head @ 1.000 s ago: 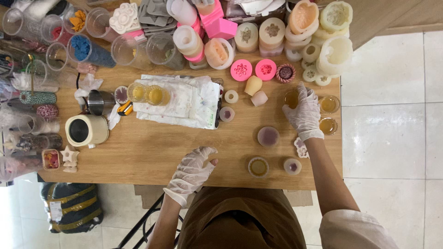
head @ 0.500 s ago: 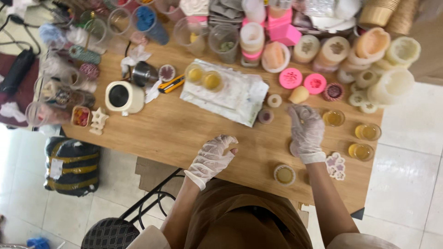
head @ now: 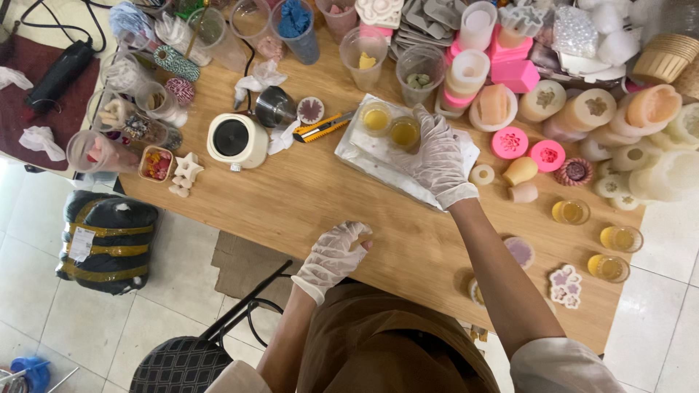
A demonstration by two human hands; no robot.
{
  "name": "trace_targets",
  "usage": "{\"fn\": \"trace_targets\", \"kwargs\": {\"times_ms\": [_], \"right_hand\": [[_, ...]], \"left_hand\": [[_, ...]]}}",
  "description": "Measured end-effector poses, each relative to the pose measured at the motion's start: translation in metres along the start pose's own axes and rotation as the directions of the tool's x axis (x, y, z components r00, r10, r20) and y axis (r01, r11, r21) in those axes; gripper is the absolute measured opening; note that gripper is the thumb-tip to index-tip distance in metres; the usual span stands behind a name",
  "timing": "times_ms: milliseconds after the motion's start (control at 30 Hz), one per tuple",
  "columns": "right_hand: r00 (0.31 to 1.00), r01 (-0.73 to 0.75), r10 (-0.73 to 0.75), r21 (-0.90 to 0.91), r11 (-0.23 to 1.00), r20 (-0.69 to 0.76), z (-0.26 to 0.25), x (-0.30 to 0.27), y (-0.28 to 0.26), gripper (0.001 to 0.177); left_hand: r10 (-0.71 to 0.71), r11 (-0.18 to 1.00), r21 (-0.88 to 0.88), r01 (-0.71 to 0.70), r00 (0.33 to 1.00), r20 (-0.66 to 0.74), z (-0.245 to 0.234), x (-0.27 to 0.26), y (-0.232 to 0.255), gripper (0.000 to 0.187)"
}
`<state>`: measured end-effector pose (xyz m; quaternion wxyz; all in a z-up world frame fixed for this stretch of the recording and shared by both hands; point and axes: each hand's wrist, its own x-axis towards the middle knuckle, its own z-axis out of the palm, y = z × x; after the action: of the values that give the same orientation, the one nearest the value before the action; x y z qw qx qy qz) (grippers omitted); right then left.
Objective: The person pours wax into cups, uses a tool to remove excess wax from floral molds, and cuts blocks of colored wax into a bowl.
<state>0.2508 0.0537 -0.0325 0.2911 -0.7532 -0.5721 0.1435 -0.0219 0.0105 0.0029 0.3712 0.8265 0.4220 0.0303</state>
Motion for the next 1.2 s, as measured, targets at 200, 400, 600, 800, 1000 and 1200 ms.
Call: {"fn": "trace_targets", "kwargs": {"times_ms": [200,400,600,800,1000,1200], "right_hand": [[0.997,-0.073,0.075,0.052,0.996,-0.030,0.009,0.004,-0.008,0.086],[0.993,-0.071,0.080,0.113,0.991,-0.081,0.007,0.001,-0.011,0.074],[0.994,-0.053,0.064,0.118,0.992,-0.091,0.008,-0.001,-0.007,0.069],[0.994,-0.056,0.064,0.098,0.994,-0.085,0.013,-0.001,-0.004,0.071],[0.991,-0.010,0.025,0.115,0.993,-0.129,0.009,-0.007,-0.001,0.071],[0.973,0.006,0.025,0.135,0.991,-0.230,-0.018,-0.032,0.008,0.064]], "left_hand": [[-0.116,0.993,-0.024,0.118,0.991,0.060,-0.025,0.001,-0.005,0.032],[-0.094,0.995,0.000,0.095,0.991,0.099,-0.031,0.010,-0.015,0.035],[-0.057,0.998,-0.029,0.060,0.994,0.098,-0.027,0.016,-0.021,0.034],[-0.135,0.991,0.038,0.131,0.981,0.137,-0.032,0.016,-0.017,0.035],[-0.104,0.994,-0.008,0.105,0.990,0.100,-0.032,0.012,-0.011,0.035],[-0.129,0.992,0.016,0.128,0.980,0.149,-0.023,0.017,0.002,0.035]]}}
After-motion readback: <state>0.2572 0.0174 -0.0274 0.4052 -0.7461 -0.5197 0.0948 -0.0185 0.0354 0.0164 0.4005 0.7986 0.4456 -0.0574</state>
